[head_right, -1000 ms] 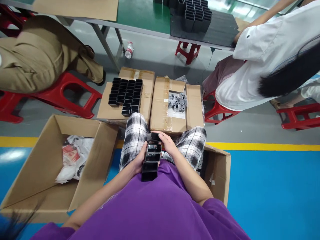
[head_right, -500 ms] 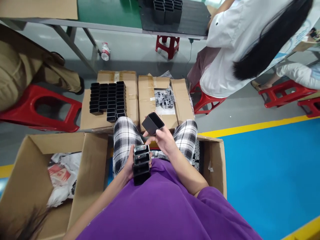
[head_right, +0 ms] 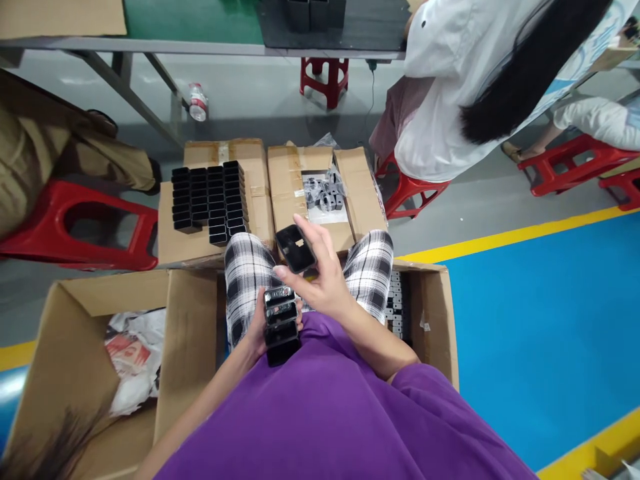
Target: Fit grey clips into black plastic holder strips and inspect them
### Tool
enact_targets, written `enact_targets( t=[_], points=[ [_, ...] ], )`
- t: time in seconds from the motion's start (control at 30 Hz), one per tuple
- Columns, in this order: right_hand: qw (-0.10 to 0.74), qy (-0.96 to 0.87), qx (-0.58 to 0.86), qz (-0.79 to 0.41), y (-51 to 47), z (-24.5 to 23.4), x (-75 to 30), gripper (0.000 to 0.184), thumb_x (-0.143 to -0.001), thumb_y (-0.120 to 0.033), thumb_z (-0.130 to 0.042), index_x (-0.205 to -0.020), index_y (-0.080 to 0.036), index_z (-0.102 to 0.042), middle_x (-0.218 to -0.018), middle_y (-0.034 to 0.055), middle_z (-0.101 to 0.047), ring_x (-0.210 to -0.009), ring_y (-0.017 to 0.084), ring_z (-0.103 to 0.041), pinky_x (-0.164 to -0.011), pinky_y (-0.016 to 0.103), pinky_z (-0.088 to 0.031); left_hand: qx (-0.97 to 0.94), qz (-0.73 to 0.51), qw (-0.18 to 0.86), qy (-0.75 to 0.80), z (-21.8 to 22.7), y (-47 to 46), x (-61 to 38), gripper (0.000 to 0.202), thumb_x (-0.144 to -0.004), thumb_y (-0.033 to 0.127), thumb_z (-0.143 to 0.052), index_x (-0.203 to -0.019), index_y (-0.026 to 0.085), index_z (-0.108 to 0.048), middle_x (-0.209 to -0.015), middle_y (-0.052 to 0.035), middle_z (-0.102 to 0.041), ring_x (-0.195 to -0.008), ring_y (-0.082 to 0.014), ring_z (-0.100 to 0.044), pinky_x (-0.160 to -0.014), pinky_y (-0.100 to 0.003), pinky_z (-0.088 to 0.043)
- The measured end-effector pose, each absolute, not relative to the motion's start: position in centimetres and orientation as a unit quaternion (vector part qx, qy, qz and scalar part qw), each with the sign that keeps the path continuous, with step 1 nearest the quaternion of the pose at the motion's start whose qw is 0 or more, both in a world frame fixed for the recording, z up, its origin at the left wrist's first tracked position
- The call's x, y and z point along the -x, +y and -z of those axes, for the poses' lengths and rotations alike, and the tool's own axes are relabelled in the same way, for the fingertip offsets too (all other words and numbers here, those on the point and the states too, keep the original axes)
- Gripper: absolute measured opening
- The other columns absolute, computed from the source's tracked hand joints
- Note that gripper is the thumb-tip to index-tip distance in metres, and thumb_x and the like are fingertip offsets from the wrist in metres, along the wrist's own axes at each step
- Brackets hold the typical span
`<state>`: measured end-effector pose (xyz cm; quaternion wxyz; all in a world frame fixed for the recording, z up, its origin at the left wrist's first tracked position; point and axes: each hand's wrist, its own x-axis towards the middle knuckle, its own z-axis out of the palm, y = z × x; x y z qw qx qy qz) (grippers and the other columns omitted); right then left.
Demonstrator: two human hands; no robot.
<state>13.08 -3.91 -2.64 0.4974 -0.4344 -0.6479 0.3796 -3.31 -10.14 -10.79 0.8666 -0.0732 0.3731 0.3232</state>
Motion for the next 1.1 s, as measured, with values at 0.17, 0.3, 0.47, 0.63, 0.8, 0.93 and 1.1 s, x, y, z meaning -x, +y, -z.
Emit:
enact_targets(
  t=[0.17, 0.3, 0.47, 0.63, 0.8, 0.93, 1.1],
  points=[
    [0.489, -0.658, 0.430, -0.379, -4.2, 2.4, -13.1, 0.081, -0.091, -0.050, -0.066, -0.160, -0.036, -0.025, -0.157, 0.0105, -0.037, -0.140, 0.035, -0.047, -0.113, 0.064, -0.045, 0.078, -0.316, 0.863, 0.386, 10.5, -10.0, 3.1, 0.078, -0.091, 0.080, -0.034, -0.100, 0.012, -0.070, -0.070, -0.0079, -0.067, -0.060, -0.0200, -0.064, -0.061, -0.032, -0.055],
    [0.479, -0.636, 0.430, -0.426, -4.3, 1.9, -13.2, 0.084, -0.089, -0.051, -0.069, -0.160, -0.037, -0.026, -0.158, 0.0099, -0.036, -0.141, 0.036, -0.045, -0.112, 0.065, -0.046, 0.081, -0.304, 0.864, 0.393, 10.1, -9.9, 3.0, 0.083, -0.096, 0.076, -0.020, -0.101, 0.011, -0.071, -0.070, -0.0098, -0.068, -0.062, -0.0211, -0.065, -0.062, -0.033, -0.055],
    [0.480, -0.587, 0.430, -0.490, -4.5, 1.2, -13.1, 0.082, -0.087, -0.050, -0.073, -0.157, -0.040, -0.032, -0.159, 0.0076, -0.035, -0.140, 0.038, -0.044, -0.108, 0.065, -0.049, 0.078, -0.298, 0.865, 0.395, 10.2, -9.9, 3.1, 0.083, -0.094, 0.078, -0.022, -0.101, 0.011, -0.072, -0.072, -0.0107, -0.069, -0.063, -0.0223, -0.065, -0.063, -0.035, -0.056],
    [0.475, -0.562, 0.424, -0.529, -4.7, 0.9, -13.2, 0.086, -0.083, -0.049, -0.077, -0.156, -0.041, -0.034, -0.158, 0.0071, -0.037, -0.139, 0.039, -0.044, -0.105, 0.067, -0.051, 0.065, -0.303, 0.867, 0.391, 10.5, -10.0, 3.2, 0.081, -0.092, 0.080, -0.029, -0.105, 0.012, -0.072, -0.075, -0.0106, -0.070, -0.065, -0.0223, -0.065, -0.064, -0.034, -0.056],
    [0.482, -0.558, 0.419, -0.530, -4.8, 1.3, -13.2, 0.081, -0.082, -0.049, -0.078, -0.153, -0.040, -0.040, -0.159, 0.0064, -0.037, -0.135, 0.037, -0.050, -0.099, 0.062, -0.057, 0.054, -0.317, 0.865, 0.386, 10.6, -10.1, 3.2, 0.079, -0.093, 0.079, -0.029, -0.110, 0.013, -0.070, -0.077, -0.0093, -0.070, -0.066, -0.0217, -0.065, -0.066, -0.034, -0.056],
    [0.465, -0.578, 0.365, -0.562, -3.3, 3.8, -14.0, 0.072, -0.085, -0.045, -0.076, -0.149, -0.039, -0.045, -0.159, 0.0067, -0.036, -0.114, 0.029, -0.065, -0.100, 0.056, -0.057, 0.050, -0.325, 0.866, 0.375, 10.6, -10.0, 3.0, 0.073, -0.096, 0.075, -0.027, -0.109, 0.016, -0.069, -0.080, -0.0085, -0.070, -0.067, -0.0212, -0.066, -0.067, -0.034, -0.056],
    [0.344, -0.595, 0.208, -0.695, 0.1, 9.2, -15.2, 0.066, -0.087, -0.039, -0.073, -0.148, -0.033, -0.047, -0.150, 0.0091, -0.052, -0.109, 0.024, -0.071, -0.101, 0.049, -0.055, 0.056, -0.318, 0.872, 0.367, 11.1, -9.8, 2.9, 0.071, -0.094, 0.076, -0.034, -0.111, 0.016, -0.067, -0.079, -0.0074, -0.070, -0.063, -0.0193, -0.066, -0.061, -0.032, -0.057]
  ],
)
